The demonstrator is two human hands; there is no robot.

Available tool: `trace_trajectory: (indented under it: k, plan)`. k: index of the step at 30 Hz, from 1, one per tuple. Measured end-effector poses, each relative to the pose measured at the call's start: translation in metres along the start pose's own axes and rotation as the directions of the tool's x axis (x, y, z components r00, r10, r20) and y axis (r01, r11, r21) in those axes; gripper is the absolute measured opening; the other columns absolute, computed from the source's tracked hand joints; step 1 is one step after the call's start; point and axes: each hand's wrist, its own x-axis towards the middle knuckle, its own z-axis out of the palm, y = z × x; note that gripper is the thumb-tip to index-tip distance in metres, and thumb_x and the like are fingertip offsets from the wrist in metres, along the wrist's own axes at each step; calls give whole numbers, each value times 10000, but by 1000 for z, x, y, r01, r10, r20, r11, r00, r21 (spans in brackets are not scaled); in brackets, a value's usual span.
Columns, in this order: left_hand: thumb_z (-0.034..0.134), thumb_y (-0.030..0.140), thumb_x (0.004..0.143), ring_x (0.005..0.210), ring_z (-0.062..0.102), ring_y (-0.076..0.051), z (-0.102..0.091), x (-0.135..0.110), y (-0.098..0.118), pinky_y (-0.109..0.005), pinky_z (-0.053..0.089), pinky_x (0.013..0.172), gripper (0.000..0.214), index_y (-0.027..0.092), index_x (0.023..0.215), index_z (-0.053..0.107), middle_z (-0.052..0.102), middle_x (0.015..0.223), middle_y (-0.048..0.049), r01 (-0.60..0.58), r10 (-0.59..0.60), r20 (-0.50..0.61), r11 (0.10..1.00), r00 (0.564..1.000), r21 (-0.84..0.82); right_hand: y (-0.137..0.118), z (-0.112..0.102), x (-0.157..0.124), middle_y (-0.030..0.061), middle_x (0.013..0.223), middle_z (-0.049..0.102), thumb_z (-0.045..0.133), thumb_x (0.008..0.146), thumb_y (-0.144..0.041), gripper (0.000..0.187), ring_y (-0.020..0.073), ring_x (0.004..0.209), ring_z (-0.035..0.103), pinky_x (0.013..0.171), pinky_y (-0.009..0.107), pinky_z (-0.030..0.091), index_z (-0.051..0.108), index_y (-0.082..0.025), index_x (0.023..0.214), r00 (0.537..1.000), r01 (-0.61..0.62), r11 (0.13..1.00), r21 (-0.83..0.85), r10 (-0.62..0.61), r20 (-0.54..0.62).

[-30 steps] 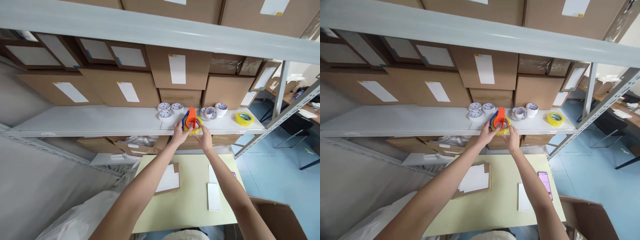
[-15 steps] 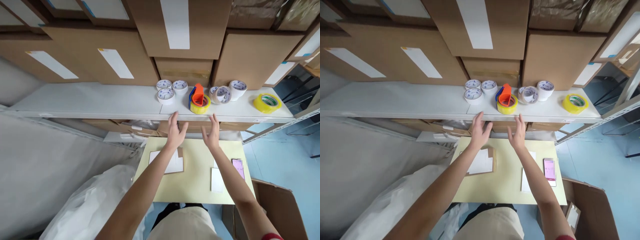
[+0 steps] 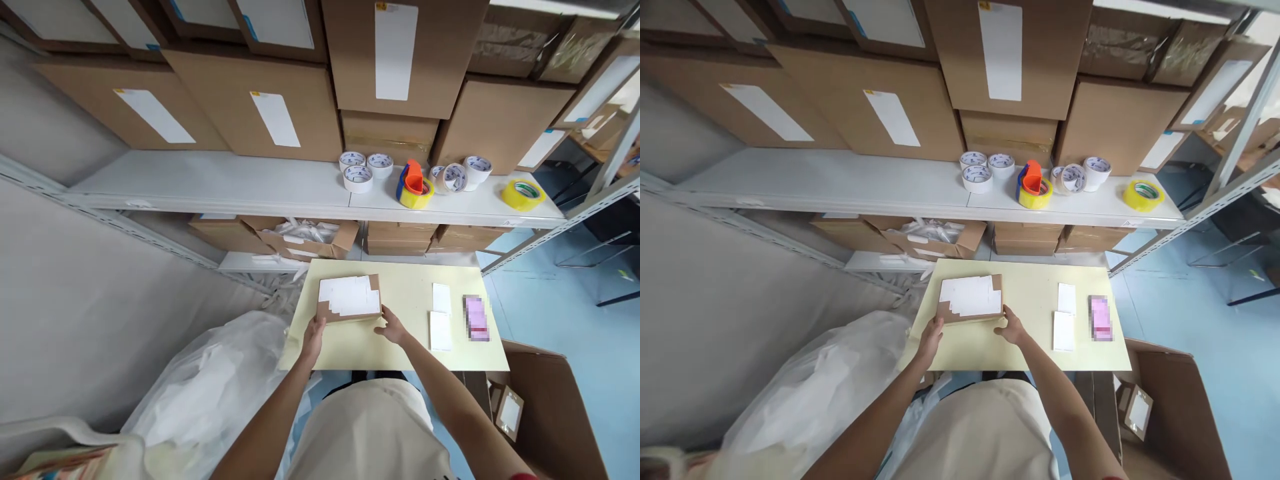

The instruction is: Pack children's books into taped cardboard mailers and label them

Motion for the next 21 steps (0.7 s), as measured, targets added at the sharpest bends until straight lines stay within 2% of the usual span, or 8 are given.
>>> trace_trajectory:
  k: [3, 7, 10, 13, 16, 19, 21]
  plan:
    - [546, 686, 725, 1054, 643, -299, -1, -4, 7, -380, 519, 845, 585, 207, 1046, 640, 703, 1110, -129, -100, 101, 49, 995, 994, -29, -9, -5, -10, 88, 1121, 683, 728, 614, -238, 662, 251, 930, 684, 703, 405, 585, 589, -263, 1261, 1000, -1, 998, 59, 3, -21]
    - [622, 690, 628, 893, 653, -260, -7, -6, 13, -364, 520, 803, 621, 178, 977, 668, 699, 1004, -121, -212, 214, 59, 977, 975, -29, -17, -18, -31, 66, 983, 653, 699, 679, -363, 566, 216, 777, 653, 647, 390, 591, 617, -237, 1224, 983, 15, 1000, 27, -10, -181]
    - [663, 639, 609, 758, 632, -204, -5, -6, 16, -326, 519, 724, 611, 169, 998, 685, 677, 942, -92, -251, 254, 102, 967, 962, -41, -20, -23, -45, 46, 885, 614, 650, 751, -486, 556, 210, 737, 625, 684, 405, 590, 612, -215, 1234, 967, 33, 999, -35, -41, -250]
    - [646, 610, 628, 666, 605, -177, 1, -3, 15, -312, 504, 656, 591, 167, 1017, 697, 657, 908, -72, -247, 243, 159, 969, 957, 3, -18, -21, -52, 44, 893, 597, 645, 756, -559, 705, 231, 817, 634, 755, 403, 575, 515, -196, 1346, 953, 29, 994, -102, -58, -298]
    - [628, 578, 643, 682, 612, -198, 6, 2, 10, -325, 501, 677, 523, 165, 956, 705, 665, 843, -62, -245, 224, 203, 966, 953, 87, -13, -13, -55, 74, 981, 581, 676, 723, -572, 941, 271, 970, 642, 861, 431, 535, 323, -126, 1472, 951, -52, 983, -177, -5, -309]
    - [629, 548, 654, 723, 626, -223, 9, 8, 5, -332, 502, 704, 471, 165, 919, 700, 664, 767, -55, -247, 215, 220, 960, 952, 132, -9, -4, -56, 166, 1156, 554, 689, 723, -560, 1080, 329, 1137, 594, 956, 499, 473, 149, -81, 1526, 958, -105, 954, -281, 21, -287]
    - [640, 526, 660, 733, 631, -230, 11, 10, 3, -356, 511, 743, 495, 150, 978, 691, 664, 815, -73, -268, 238, 177, 949, 955, 166, -8, 1, -60, 236, 1344, 467, 676, 743, -568, 1088, 366, 1268, 504, 1012, 542, 423, 97, -108, 1540, 962, -70, 917, -393, -43, -271]
